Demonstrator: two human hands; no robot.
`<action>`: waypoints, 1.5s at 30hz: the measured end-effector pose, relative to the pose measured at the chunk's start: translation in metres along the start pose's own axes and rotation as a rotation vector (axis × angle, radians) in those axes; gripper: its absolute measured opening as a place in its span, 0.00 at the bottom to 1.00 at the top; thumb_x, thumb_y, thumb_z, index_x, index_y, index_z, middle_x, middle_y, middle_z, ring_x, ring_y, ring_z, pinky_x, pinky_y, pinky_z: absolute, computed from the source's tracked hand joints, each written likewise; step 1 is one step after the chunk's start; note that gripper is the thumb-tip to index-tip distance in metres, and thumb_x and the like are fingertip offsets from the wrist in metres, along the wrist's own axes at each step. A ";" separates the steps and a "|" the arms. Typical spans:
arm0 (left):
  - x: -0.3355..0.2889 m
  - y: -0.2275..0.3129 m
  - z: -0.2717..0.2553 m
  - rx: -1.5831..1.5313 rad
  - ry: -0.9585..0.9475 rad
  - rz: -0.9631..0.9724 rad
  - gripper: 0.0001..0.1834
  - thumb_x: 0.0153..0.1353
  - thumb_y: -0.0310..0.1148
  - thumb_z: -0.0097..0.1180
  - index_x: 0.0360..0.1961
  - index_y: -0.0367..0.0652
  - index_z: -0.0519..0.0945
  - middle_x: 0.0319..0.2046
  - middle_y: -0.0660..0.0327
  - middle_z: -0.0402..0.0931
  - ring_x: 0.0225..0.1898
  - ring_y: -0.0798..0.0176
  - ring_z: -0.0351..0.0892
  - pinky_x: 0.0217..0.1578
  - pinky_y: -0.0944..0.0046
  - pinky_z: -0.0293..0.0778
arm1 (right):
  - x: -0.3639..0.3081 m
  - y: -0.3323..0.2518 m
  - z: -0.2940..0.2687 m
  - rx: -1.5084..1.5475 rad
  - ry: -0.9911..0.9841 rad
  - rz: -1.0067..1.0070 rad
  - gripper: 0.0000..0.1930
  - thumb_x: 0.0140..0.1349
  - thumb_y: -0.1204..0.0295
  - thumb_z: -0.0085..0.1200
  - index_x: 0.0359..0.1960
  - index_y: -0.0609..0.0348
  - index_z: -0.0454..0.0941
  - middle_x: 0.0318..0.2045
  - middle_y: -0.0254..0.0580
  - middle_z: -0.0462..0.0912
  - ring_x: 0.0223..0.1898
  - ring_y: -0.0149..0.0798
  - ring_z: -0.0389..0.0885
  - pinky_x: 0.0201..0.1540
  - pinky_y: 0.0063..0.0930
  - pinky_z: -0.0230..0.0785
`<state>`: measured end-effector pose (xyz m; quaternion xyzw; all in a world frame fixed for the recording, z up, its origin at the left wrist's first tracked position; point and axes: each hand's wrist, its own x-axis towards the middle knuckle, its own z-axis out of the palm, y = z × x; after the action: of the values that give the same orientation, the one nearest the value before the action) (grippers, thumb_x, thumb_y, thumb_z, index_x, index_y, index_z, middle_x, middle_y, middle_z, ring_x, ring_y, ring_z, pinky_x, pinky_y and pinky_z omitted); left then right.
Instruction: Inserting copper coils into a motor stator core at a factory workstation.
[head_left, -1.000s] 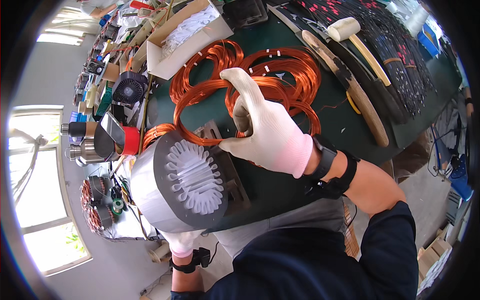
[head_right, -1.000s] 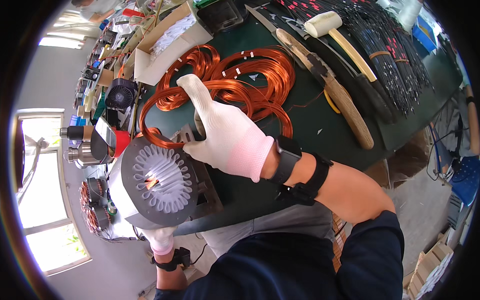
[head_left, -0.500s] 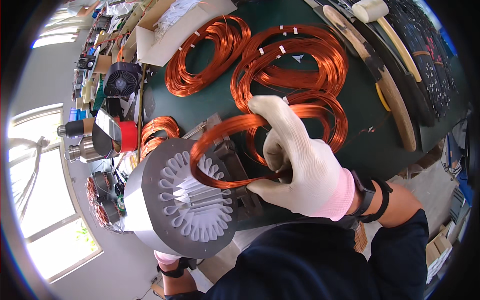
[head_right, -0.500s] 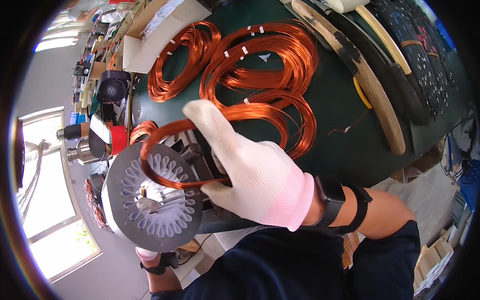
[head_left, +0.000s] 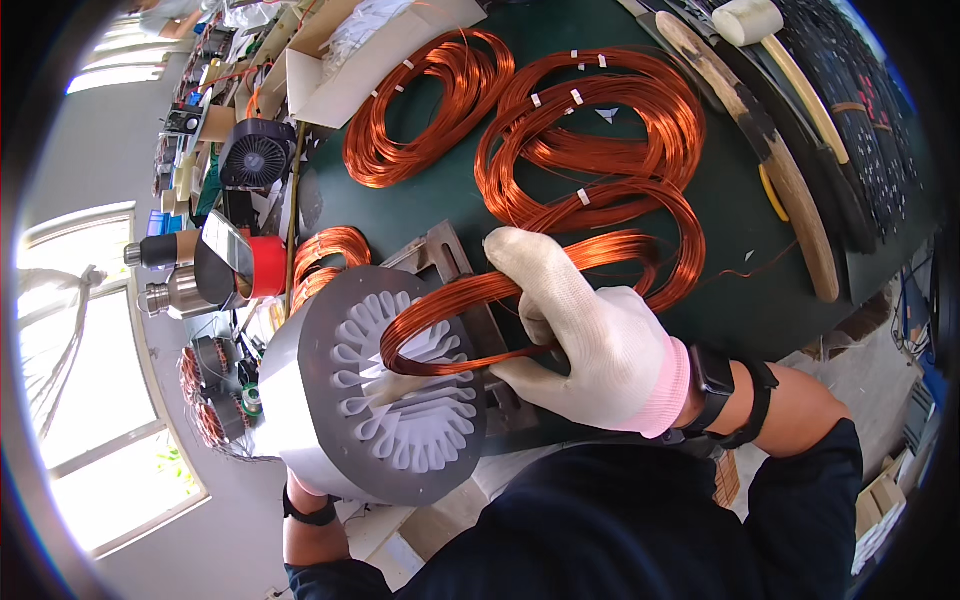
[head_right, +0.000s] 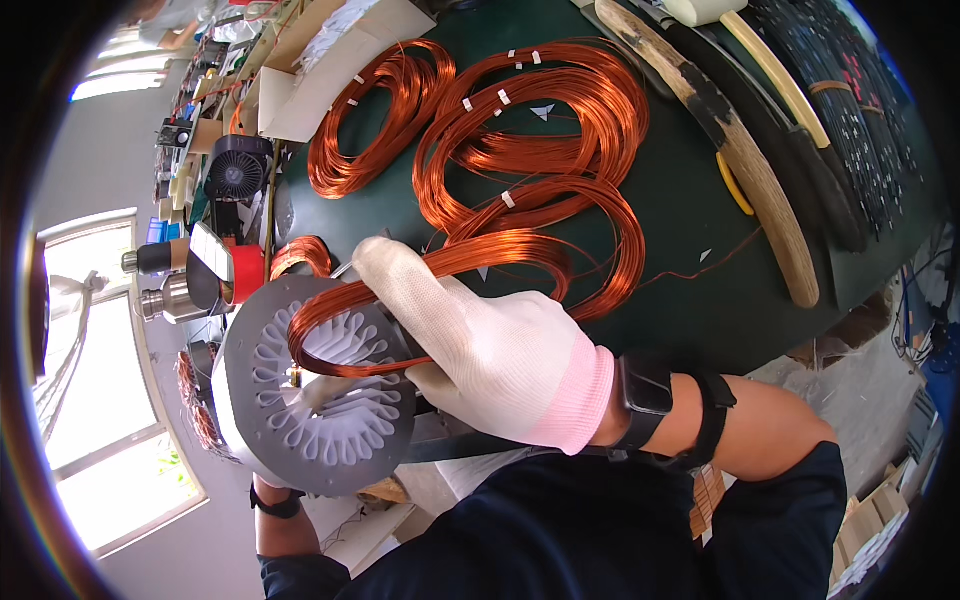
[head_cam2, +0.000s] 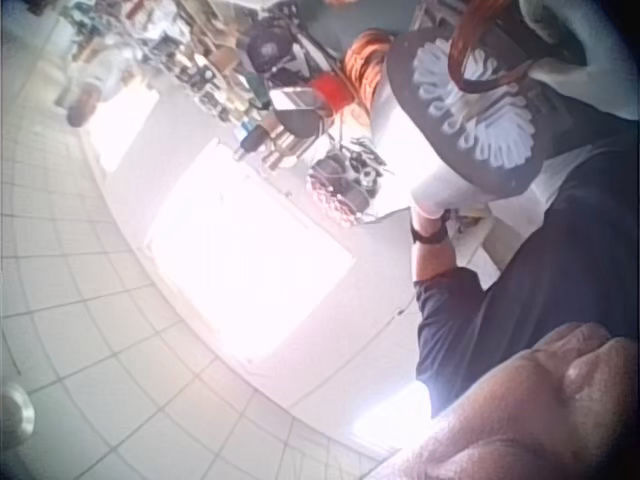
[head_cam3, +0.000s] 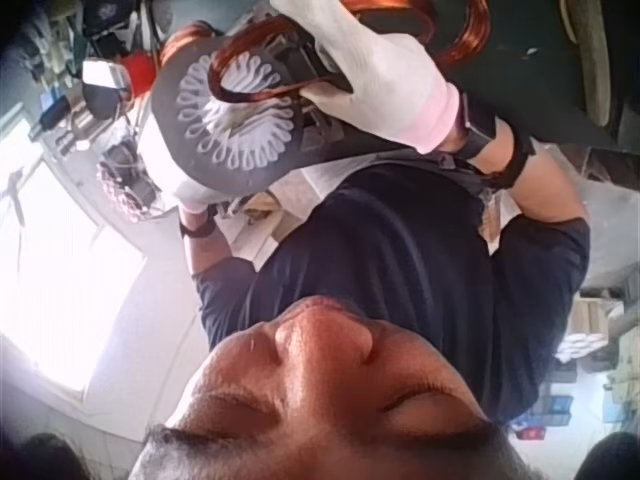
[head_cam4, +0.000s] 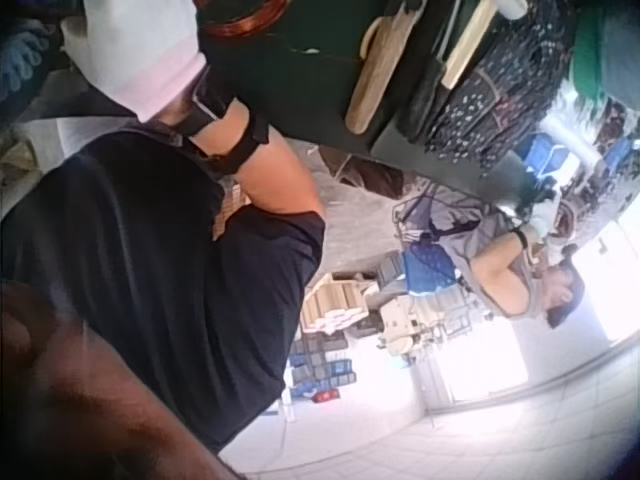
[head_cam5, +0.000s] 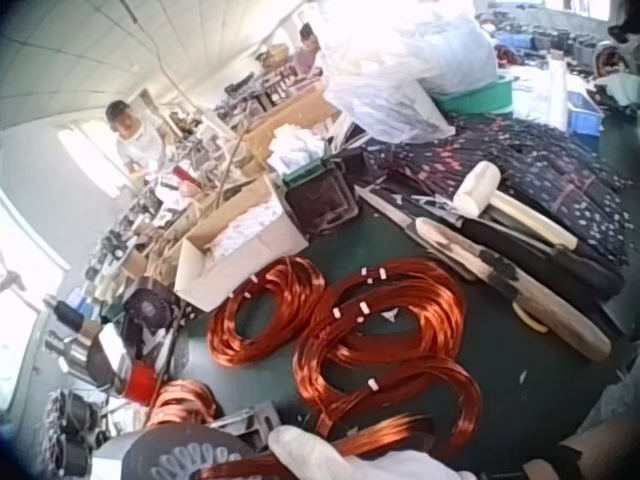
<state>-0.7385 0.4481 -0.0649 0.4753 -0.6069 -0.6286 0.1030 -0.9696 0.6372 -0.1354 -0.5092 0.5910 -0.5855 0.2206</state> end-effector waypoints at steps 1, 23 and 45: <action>-0.038 -0.015 -0.028 -0.012 -0.047 -0.023 0.46 0.57 0.45 0.76 0.70 0.37 0.65 0.61 0.55 0.74 0.57 0.66 0.77 0.58 0.60 0.76 | -0.004 0.005 -0.003 -0.032 0.012 0.007 0.48 0.48 0.81 0.72 0.73 0.62 0.60 0.29 0.38 0.74 0.23 0.36 0.76 0.28 0.26 0.72; 0.104 -0.067 0.009 0.376 -0.060 0.186 0.36 0.59 0.36 0.70 0.67 0.39 0.68 0.59 0.50 0.75 0.58 0.53 0.78 0.58 0.54 0.75 | -0.007 0.000 0.016 -0.060 -0.050 -0.055 0.40 0.51 0.77 0.73 0.67 0.62 0.68 0.37 0.46 0.83 0.26 0.43 0.83 0.28 0.31 0.76; 0.007 -0.207 -0.083 0.629 0.215 0.594 0.29 0.51 0.36 0.73 0.56 0.42 0.81 0.50 0.48 0.83 0.52 0.40 0.82 0.52 0.47 0.76 | 0.007 -0.027 -0.001 -1.005 -0.009 -0.386 0.11 0.54 0.69 0.60 0.38 0.57 0.78 0.17 0.29 0.73 0.19 0.33 0.80 0.25 0.29 0.70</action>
<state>-0.5896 0.4379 -0.2305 0.3512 -0.8646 -0.3036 0.1923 -0.9640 0.6374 -0.1082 -0.6538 0.6932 -0.2583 -0.1592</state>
